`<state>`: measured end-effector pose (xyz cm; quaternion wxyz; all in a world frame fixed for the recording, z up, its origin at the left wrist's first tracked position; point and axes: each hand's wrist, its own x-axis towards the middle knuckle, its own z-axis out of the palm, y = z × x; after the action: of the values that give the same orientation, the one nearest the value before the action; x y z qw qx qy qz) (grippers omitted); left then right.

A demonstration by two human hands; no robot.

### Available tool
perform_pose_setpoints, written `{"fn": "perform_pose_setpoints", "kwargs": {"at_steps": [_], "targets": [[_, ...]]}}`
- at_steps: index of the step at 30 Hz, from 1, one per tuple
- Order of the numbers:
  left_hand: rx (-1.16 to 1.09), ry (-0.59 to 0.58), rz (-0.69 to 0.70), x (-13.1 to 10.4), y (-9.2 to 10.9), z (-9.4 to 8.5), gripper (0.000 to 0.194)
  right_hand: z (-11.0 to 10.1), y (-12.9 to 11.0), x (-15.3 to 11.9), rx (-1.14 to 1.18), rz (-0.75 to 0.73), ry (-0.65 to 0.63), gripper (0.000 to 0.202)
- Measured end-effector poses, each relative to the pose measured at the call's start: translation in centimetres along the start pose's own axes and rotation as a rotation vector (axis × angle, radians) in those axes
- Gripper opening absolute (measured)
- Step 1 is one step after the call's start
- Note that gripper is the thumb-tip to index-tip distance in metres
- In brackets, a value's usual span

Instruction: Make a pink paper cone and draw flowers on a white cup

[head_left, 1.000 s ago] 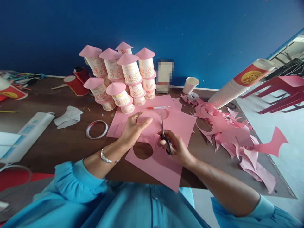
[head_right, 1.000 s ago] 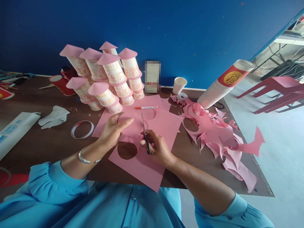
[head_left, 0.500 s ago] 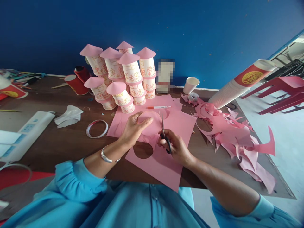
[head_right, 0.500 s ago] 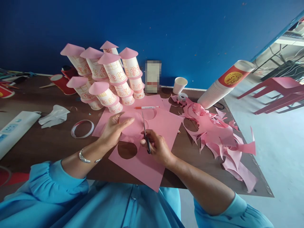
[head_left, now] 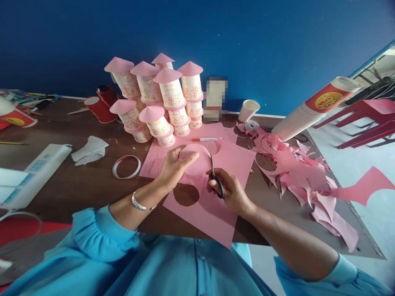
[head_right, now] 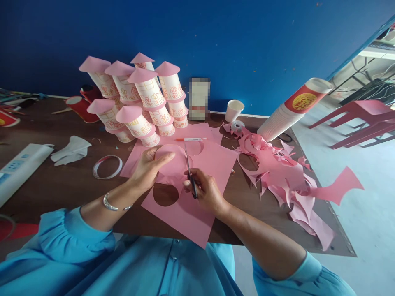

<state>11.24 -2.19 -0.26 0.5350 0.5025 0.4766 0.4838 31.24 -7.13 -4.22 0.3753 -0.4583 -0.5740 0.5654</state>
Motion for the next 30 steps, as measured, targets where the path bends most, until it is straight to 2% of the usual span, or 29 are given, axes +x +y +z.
{"fn": "perform_pose_setpoints", "kwargs": {"at_steps": [11, 21, 30], "targets": [[0.106, 0.041, 0.040, 0.11, 0.18, -0.10, 0.031, -0.10, -0.42, -0.05, 0.025, 0.000, 0.016, 0.057], [0.037, 0.029, -0.002, 0.09, 0.08, -0.05, 0.031, -0.19, -0.71, -0.13, 0.002, -0.004, 0.028, 0.060], [0.102, 0.075, 0.027, 0.08, 0.40, -0.06, 0.035, -0.13, -0.60, -0.03, 0.016, 0.001, 0.014, 0.057]]}}
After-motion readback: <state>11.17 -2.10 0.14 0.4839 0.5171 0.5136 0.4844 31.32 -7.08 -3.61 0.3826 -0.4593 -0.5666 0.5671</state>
